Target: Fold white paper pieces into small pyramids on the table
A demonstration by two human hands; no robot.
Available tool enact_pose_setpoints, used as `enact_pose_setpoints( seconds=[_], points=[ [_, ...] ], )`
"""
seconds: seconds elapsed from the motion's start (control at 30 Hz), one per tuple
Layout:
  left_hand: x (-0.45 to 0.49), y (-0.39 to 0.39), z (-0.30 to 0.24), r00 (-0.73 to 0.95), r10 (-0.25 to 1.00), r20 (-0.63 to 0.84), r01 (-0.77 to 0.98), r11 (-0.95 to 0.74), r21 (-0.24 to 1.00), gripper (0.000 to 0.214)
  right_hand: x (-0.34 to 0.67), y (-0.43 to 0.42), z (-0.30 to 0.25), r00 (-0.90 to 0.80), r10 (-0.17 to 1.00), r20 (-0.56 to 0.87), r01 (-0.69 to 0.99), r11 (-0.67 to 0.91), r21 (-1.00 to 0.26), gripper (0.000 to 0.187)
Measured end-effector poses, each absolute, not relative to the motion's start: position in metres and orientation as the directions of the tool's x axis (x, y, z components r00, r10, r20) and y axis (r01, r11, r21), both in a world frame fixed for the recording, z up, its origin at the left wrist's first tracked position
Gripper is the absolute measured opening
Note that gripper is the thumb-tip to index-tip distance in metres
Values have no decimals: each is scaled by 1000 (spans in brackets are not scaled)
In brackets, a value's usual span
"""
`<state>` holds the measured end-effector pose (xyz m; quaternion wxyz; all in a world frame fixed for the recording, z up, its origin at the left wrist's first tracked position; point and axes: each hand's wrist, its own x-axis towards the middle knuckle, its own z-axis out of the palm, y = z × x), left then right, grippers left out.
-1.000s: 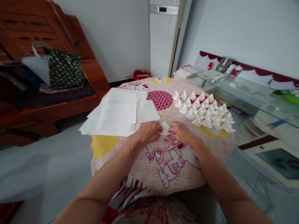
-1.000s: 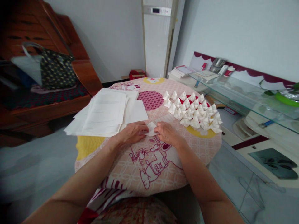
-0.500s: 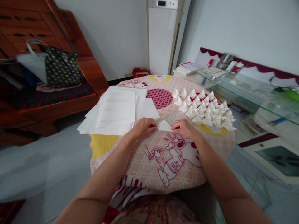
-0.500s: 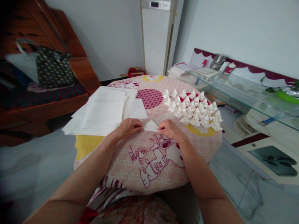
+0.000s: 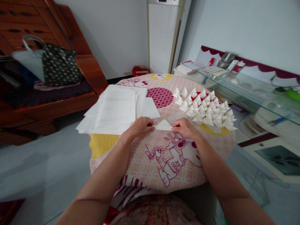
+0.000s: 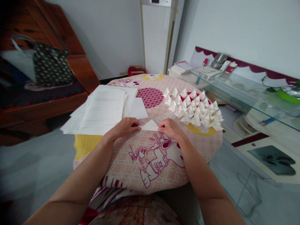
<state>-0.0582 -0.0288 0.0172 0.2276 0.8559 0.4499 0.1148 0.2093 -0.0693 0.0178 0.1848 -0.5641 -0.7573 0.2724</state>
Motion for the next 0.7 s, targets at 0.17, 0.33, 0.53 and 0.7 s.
enact_pose_setpoints(
  seconds=[0.17, 0.33, 0.53, 0.7],
  points=[
    [-55, -32, 20, 565, 824, -49, 754, -492, 435, 25, 206, -69, 18, -259, 966, 11, 778, 215, -591, 21],
    [-49, -35, 23, 502, 861, -78, 816, -442, 373, 28, 203, -68, 19, -214, 977, 9, 797, 180, -577, 18],
    [-42, -37, 28, 427, 897, -115, 872, -375, 316, 28, 201, -67, 16, -140, 989, -38, 818, 94, -568, 14],
    [-39, -35, 25, 371, 921, -116, 893, -320, 316, 24, 200, -65, 13, -123, 992, -16, 840, 95, -534, 12]
  ],
)
